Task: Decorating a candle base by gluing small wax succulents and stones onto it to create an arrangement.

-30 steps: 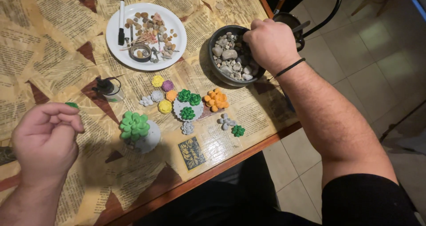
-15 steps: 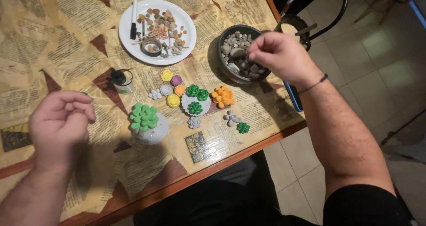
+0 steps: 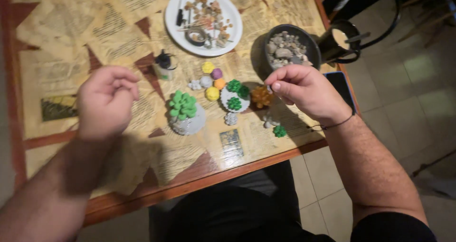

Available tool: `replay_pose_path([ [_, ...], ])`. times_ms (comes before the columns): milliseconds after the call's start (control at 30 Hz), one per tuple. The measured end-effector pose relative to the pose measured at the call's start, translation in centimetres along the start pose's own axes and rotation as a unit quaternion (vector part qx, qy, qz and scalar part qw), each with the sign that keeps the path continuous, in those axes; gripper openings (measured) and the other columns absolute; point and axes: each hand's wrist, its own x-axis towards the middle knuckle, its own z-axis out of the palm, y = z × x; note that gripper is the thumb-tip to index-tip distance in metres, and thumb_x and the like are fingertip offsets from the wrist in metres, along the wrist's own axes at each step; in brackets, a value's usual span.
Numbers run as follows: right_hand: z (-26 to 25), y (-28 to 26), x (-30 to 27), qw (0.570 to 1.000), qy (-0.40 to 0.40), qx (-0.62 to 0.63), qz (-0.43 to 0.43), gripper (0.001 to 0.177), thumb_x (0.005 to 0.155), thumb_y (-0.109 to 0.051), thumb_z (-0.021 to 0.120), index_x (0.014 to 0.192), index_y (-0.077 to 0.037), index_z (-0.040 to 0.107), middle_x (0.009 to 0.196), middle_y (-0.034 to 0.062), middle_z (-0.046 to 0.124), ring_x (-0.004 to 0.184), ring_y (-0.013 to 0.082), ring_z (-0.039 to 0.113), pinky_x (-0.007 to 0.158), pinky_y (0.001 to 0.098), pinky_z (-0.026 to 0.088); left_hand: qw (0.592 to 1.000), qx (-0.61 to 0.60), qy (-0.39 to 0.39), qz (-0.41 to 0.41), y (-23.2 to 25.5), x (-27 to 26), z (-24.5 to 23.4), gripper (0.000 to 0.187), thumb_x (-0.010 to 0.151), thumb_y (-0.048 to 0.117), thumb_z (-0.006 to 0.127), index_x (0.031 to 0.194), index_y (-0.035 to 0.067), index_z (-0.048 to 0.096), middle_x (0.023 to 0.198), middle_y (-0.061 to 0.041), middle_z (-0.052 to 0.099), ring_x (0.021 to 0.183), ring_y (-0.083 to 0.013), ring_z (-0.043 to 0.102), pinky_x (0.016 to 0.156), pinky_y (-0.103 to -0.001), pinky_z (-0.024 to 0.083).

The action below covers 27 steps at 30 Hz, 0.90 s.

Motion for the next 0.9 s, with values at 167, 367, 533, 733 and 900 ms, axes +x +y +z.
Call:
replay_pose_path([
  [167,2.9,0.5,0.1,0.998,0.016,0.050,-0.031,0.017,0.096,0.004,0.066,0.112,0.003,0.070,0.080,0.0094,0.064,0.063,0.0076,0.052,0.053,0.0196,0.044,0.998,0.046,-0.037,0.029,1.1,0.1,-0.3,0.033,0.088,-0.013,0.056,0.110,0.007,0.071,0.081,-0.010,0.068,0.072,-0.0175,0.064,0.077,-0.032,0.054],
  [367,6.9,-0.6,-1.1,0.999,-0.036,0.011,-0.002,0.009,0.097,-0.008,0.070,0.106,-0.008,0.070,0.095,-0.0008,0.071,0.078,0.0012,0.058,0.067,0.0140,0.042,0.986,0.166,-0.022,-0.014,6.0,-0.7,0.2,0.019,0.099,0.004,0.059,0.101,0.016,0.074,0.075,0.006,0.069,0.057,-0.0036,0.051,0.043,-0.021,0.038],
  [533,11.6,-1.0,-1.5,0.991,-0.008,-0.119,-0.054,0.006,0.098,-0.004,0.066,0.103,-0.006,0.067,0.096,0.0010,0.070,0.085,0.0062,0.063,0.082,0.0194,0.052,0.993,0.072,-0.039,0.080,4.2,-0.3,0.0,0.020,0.096,-0.006,0.054,0.100,0.007,0.069,0.080,-0.001,0.066,0.060,-0.0063,0.048,0.051,-0.023,0.036],
  [733,15.8,-0.6,-1.8,0.898,0.058,-0.389,-0.197,0.010,0.089,-0.001,0.063,0.094,-0.008,0.067,0.086,0.0030,0.068,0.070,0.0150,0.058,0.067,0.0283,0.048,0.991,0.062,-0.057,0.104,4.3,-0.1,-0.1,0.024,0.098,-0.010,0.049,0.098,0.006,0.066,0.094,-0.009,0.071,0.063,-0.0087,0.055,0.045,-0.021,0.041],
  [900,17.7,0.1,-1.2,0.819,0.070,-0.473,-0.316,0.010,0.090,0.005,0.066,0.094,-0.004,0.067,0.086,0.0080,0.067,0.079,0.0266,0.064,0.073,0.0350,0.051,0.972,0.090,-0.028,0.215,2.7,0.5,0.1,0.024,0.092,-0.009,0.048,0.098,0.004,0.067,0.094,-0.008,0.075,0.072,-0.0170,0.066,0.058,-0.031,0.049],
])
